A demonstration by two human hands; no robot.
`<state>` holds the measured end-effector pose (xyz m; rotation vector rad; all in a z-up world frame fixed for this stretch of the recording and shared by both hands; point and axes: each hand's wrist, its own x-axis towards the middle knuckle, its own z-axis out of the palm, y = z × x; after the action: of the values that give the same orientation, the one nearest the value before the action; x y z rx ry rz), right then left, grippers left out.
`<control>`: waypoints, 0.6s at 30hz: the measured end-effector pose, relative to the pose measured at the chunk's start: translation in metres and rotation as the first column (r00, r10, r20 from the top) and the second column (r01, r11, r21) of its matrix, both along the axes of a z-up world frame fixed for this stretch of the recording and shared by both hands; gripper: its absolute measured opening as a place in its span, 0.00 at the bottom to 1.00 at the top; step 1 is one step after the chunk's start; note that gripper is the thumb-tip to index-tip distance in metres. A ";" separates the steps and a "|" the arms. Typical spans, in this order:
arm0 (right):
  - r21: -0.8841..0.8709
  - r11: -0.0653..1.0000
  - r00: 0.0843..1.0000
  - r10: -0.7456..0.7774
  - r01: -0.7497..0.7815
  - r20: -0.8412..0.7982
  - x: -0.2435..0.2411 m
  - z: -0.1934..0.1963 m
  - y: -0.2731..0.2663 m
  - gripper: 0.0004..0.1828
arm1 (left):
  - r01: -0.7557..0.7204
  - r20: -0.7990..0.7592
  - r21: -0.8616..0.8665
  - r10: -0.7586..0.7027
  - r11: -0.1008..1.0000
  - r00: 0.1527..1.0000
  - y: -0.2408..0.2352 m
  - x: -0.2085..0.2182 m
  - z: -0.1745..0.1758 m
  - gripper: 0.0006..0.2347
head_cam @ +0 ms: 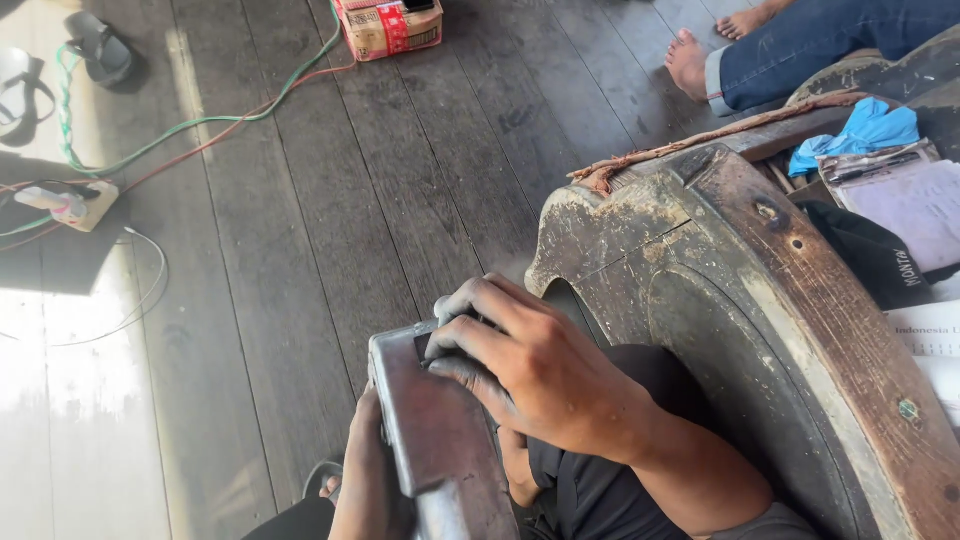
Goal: Manual sanding of a metal engine component using sandpaper to smooth the surface.
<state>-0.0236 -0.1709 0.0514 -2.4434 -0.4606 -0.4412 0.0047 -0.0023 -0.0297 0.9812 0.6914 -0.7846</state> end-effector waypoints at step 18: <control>-0.157 0.982 0.980 0.128 -0.104 0.149 -0.020 0.012 0.009 0.19 | 0.030 0.036 -0.211 -0.023 0.977 0.999 0.016 -0.019 0.031 0.26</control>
<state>-0.0434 -0.1617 0.0634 -2.5175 -0.7241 -0.5727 -0.0144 0.0138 0.0010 0.8099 0.5539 -0.8452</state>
